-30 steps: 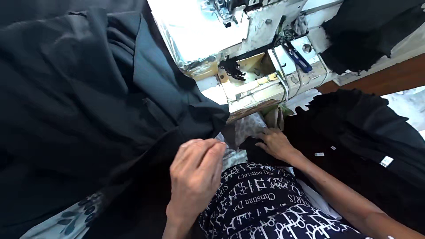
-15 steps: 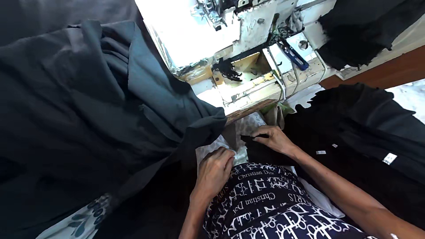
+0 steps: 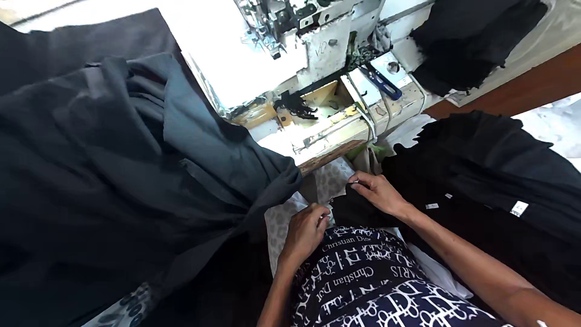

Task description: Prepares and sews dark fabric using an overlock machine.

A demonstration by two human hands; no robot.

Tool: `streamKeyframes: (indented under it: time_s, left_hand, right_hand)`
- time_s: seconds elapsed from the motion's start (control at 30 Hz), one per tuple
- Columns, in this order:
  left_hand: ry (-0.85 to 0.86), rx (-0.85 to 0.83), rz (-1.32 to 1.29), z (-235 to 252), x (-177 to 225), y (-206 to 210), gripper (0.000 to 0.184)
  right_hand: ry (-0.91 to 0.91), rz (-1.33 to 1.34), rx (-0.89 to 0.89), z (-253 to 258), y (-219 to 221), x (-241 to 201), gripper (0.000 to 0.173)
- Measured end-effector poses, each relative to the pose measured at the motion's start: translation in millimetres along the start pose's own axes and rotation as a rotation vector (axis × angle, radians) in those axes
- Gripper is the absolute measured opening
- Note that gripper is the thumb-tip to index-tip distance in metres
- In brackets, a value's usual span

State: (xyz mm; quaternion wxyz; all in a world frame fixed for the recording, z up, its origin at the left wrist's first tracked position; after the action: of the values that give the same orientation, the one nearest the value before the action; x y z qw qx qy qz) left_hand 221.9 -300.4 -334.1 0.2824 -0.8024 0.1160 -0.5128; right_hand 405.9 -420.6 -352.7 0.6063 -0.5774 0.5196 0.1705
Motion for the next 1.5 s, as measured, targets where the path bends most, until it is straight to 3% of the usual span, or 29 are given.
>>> streamKeyframes:
  time_s: [0.17,0.27,0.37,0.47,0.57,0.83,1.07,1.37,1.5]
  left_hand:
    - [-0.006,0.050,-0.107,3.1,6.7,2.7,0.024]
    - [0.034,0.208,-0.442,6.1,12.5,0.9,0.023]
    - [0.026,0.236,-0.905,9.1,24.2,-2.8,0.014]
    - [0.191,0.202,-1.241,10.8,33.9,-2.0,0.017]
    - [0.297,0.217,-1.341,4.7,46.6,-8.8,0.015]
    - [0.463,0.265,-1.340,-12.8,56.4,-24.4,0.019]
    - [0.599,0.168,-1.154,-13.6,54.4,-31.4,0.018]
    - [0.535,0.242,-1.045,-17.9,50.8,-30.6,0.007]
    - [0.442,0.382,-0.880,-20.4,42.9,-31.7,0.003]
  right_hand:
    - [-0.146,-0.052,0.061,-5.1,-25.7,-18.0,0.014]
    - [-0.301,0.208,-0.065,-16.0,-35.7,-54.3,0.013]
    - [-0.545,0.319,-0.181,-28.5,-30.5,-94.2,0.019]
    - [-0.653,0.179,-0.002,-30.4,-22.8,-114.8,0.017]
    - [-0.615,0.253,0.141,-28.0,-19.4,-120.8,0.010]
    - [-0.708,0.494,0.178,-30.6,-6.1,-128.9,0.009]
    - [-0.638,0.662,0.084,-23.7,-0.3,-127.5,0.015]
    - [-0.713,0.385,0.172,-23.1,2.9,-121.9,0.030]
    - [-0.707,0.206,0.140,-30.2,-9.6,-124.5,0.032]
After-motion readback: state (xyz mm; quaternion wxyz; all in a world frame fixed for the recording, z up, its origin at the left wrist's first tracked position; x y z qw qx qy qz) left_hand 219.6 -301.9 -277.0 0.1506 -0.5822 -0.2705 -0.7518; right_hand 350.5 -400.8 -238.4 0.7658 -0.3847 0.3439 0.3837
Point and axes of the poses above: each hand's wrist, its own z-axis towards the middle knuckle, its own y-axis out of the palm, x = y × z, the point moved 4 cm from there along z, towards the middle knuckle, and after that the axes turned 2 degrees about -y, right-handed, at the moved point
